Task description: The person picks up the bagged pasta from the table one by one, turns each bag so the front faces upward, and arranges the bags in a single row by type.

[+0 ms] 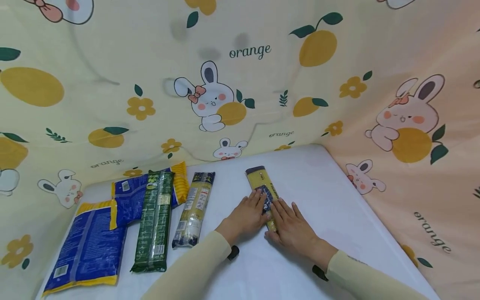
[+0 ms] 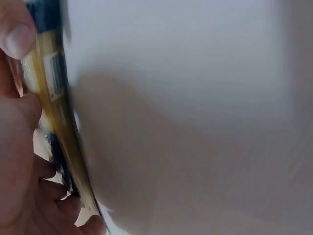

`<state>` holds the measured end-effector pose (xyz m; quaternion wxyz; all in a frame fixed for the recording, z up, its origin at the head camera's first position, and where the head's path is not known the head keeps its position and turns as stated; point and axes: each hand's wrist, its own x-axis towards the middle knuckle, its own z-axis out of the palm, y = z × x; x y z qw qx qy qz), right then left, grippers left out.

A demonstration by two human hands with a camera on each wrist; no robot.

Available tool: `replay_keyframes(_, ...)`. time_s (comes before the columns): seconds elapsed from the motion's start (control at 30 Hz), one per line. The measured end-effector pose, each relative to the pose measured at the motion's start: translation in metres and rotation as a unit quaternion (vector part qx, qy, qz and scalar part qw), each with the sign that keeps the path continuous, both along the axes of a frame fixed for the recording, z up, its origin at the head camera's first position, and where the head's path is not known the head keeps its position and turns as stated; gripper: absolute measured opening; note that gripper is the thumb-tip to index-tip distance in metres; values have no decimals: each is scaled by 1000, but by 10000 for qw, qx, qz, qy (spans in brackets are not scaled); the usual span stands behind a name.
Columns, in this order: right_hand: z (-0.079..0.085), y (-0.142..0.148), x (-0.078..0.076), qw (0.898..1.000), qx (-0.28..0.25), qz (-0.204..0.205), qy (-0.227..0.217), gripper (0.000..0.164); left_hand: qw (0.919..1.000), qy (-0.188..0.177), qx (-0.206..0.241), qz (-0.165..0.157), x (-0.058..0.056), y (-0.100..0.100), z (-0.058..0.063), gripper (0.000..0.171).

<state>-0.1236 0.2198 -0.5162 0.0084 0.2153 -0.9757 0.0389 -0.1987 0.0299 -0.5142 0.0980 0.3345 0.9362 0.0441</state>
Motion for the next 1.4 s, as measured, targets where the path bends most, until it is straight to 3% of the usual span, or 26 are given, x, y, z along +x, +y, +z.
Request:
replay_keyframes(0.2,-4,-1,0,9999,31,-85,-87,84,9997,131,-57,-183,4,0,-2,72)
replay_keyframes(0.43,-9,1,-7,9994,64,-330,-62,84,9979,474,-220,-395,-5,6,0,71)
replay_keyframes(0.53,-11,3,-12,9992,13,-397,78,82,9977,546,-219,-341,-10,11,-3,70)
replay_keyframes(0.7,-14,7,-18,9985,-49,-527,150,78,9991,383,-115,-168,-14,17,-5,68)
replay_keyframes(0.9,-8,17,-26,9963,-53,-831,201,75,9995,257,-114,-164,-8,13,2,64)
replay_keyframes(1.13,-6,35,-38,9935,16,-1132,-77,76,9998,163,-64,94,-7,-23,13,61)
replay_keyframes(1.4,-4,55,-50,9924,-29,-1227,-134,75,9965,-84,302,776,-6,-99,34,58)
